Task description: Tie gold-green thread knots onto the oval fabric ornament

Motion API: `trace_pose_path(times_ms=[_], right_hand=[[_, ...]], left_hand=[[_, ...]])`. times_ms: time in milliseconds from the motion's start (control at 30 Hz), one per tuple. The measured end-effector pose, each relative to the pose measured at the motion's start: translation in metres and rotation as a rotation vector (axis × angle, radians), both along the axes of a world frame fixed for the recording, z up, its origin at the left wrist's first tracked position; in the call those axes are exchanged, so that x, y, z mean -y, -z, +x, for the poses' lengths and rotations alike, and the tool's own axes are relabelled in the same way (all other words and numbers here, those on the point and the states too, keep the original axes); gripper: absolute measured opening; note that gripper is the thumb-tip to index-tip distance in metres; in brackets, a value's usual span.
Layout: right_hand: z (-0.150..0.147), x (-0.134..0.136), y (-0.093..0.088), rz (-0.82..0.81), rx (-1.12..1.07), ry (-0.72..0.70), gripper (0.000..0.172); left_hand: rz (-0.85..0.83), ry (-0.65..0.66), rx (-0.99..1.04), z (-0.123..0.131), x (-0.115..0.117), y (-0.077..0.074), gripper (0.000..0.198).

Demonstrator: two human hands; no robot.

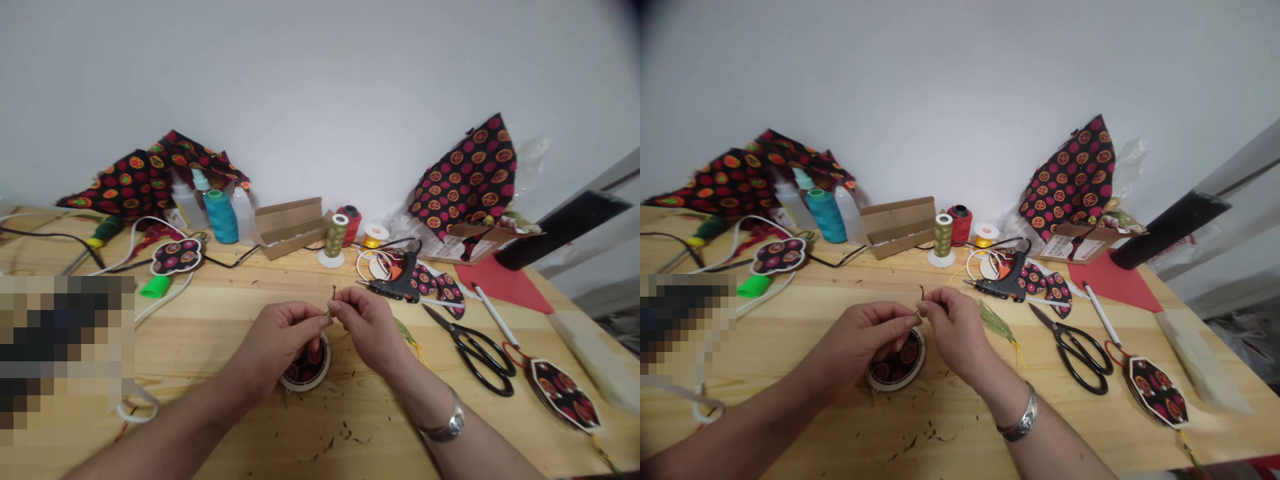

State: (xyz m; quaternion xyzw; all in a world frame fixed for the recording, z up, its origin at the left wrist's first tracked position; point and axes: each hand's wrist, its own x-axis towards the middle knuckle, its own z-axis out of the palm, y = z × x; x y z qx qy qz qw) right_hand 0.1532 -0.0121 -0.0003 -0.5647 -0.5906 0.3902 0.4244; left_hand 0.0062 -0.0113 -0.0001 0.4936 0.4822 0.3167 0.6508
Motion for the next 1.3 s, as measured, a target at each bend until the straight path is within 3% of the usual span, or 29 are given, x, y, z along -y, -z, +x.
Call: trace_pose_path(times_ms=[167, 267, 433, 567, 733, 900, 1067, 1133, 1300], right_hand=[[0.001, 0.0, 0.0, 0.039, 0.047, 0.027, 0.012], [0.003, -0.001, -0.002, 0.067, 0.071, 0.061, 0.013], [0.006, -0.003, -0.004, 0.058, 0.112, 0.123, 0.015], [0.006, -0.003, -0.003, -0.033, -0.045, 0.112, 0.018], [0.002, -0.003, -0.004, -0.189, -0.361, 0.065, 0.017], [-0.001, 0.0, -0.008, -0.281, -0.592, 0.004, 0.022], [0.002, 0.0, -0.009, -0.266, -0.613, 0.009, 0.024], [0.004, -0.002, -0.008, -0.232, -0.574, 0.029, 0.024], [0.005, -0.004, -0.008, -0.111, -0.387, 0.114, 0.019]], left_hand=[[0.021, -0.088, -0.063, 0.0, -0.001, -0.004, 0.023], [0.119, -0.151, -0.138, -0.001, -0.003, -0.007, 0.023], [0.273, -0.123, -0.187, -0.003, -0.003, -0.007, 0.021], [0.392, -0.012, -0.177, -0.002, 0.001, -0.006, 0.016], [0.428, 0.122, -0.183, 0.001, 0.003, 0.0, 0.016], [0.509, 0.162, -0.242, 0.004, 0.003, 0.004, 0.017], [0.571, 0.167, -0.351, 0.002, 0.003, 0.0, 0.015], [0.602, 0.089, -0.399, -0.002, 0.003, -0.003, 0.019], [0.7, -0.435, -0.367, -0.008, -0.001, -0.01, 0.018]])
